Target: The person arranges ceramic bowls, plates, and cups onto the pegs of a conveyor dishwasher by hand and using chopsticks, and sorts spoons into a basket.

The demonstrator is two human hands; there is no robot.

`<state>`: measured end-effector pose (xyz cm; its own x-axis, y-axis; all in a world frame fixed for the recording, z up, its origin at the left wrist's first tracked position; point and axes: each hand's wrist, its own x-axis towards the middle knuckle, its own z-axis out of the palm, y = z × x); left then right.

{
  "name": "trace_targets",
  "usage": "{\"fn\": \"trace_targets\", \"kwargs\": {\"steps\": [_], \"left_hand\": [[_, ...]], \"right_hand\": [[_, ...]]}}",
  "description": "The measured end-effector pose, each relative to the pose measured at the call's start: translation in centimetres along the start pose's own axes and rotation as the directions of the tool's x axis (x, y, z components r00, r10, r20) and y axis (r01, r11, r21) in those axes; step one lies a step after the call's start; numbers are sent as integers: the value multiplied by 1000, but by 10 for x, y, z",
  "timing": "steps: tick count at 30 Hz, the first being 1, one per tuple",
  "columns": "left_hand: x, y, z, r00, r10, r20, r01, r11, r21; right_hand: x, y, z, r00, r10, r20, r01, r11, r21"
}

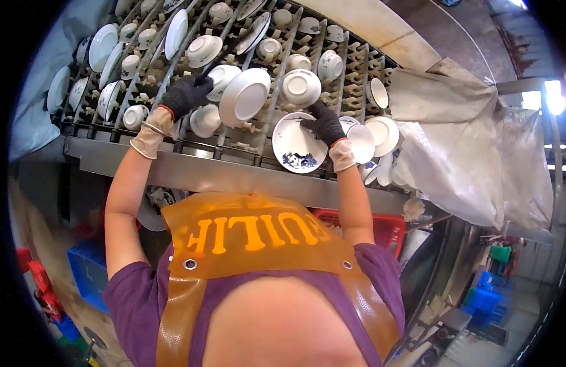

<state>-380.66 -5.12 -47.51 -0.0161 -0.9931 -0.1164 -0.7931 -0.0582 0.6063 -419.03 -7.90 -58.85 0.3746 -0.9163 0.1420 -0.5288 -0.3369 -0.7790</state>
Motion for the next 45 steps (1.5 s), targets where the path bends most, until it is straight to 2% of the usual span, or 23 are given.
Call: {"fn": "trace_targets", "kwargs": {"steps": [1,3,5,7,9,11,13,15,17,20,25,27,29,31,33,34,35,36,37,38,41,43,45], "left_hand": [[-2,15,1,989,-46,140,109,870,-481],[2,37,2,996,58,60,-43,972,-229],[10,41,19,984,171,46,-170,985,-19],[15,40,33,976,194,100,-141,912,-385],[14,52,29,975,141,173,-57,907,-418],[15,62,21,977,61,205,2,957,-292],[9,83,8,990,119,74,-93,955,-280],[5,99,-2,997,73,7,-65,924,-376],[-1,126,-10,998,-6,69,27,950,-312],[23,86,44,979,201,-36,-200,980,19],[14,95,64,995,102,0,-102,992,-72],[18,99,60,997,27,71,-18,992,-126],[20,91,64,998,58,28,-55,991,-122],[8,89,58,978,178,-112,-209,779,-591],[-31,95,31,954,188,-234,-290,777,-558],[-47,94,18,991,-78,-111,-13,763,-646],[-51,53,21,973,116,-198,-224,677,-701],[-66,63,15,987,-70,-148,-101,451,-887],[-79,51,22,959,-136,-248,-160,461,-873],[-87,45,25,939,-266,-218,-127,319,-939],[-97,18,35,953,-291,-84,-98,-31,-995],[-103,28,46,933,-350,-89,-112,-45,-993],[-104,18,60,967,-230,-105,-115,-31,-993]], "right_hand": [[-6,-8,-5,1000,9,-1,-9,1000,0],[-5,-52,-25,970,229,86,-237,966,102],[-5,-91,-38,985,133,-109,-146,982,-123],[-8,-110,-40,963,79,-260,-75,997,25],[-12,-126,-55,915,399,-64,-276,731,624],[-13,-82,-68,939,123,-322,-116,992,42],[-14,-22,-86,958,99,-267,-184,931,-314],[-19,23,-97,950,309,-40,-285,810,-512],[-17,35,-108,935,353,24,-300,827,-475],[-5,34,-123,918,257,302,-82,869,-489],[12,-9,-153,990,125,-61,-139,858,-495],[26,-39,-154,941,233,-247,-336,743,-579],[29,-36,-136,903,82,-422,-274,867,-416],[19,-32,-125,966,149,-211,-222,897,-382],[-13,-18,-119,983,138,121,-69,888,-455],[-33,-3,-117,958,107,265,-11,940,-340],[-50,14,-115,915,57,399,31,977,-212],[-62,28,-111,908,46,417,42,979,-199],[-76,35,-107,899,40,435,46,982,-185],[-82,13,-109,864,222,452,-27,917,-399],[-92,10,-102,907,266,325,-105,893,-437],[-87,-27,-109,956,212,201,-87,864,-495],[-89,-49,-96,985,-38,-166,-37,904,-425]]}}
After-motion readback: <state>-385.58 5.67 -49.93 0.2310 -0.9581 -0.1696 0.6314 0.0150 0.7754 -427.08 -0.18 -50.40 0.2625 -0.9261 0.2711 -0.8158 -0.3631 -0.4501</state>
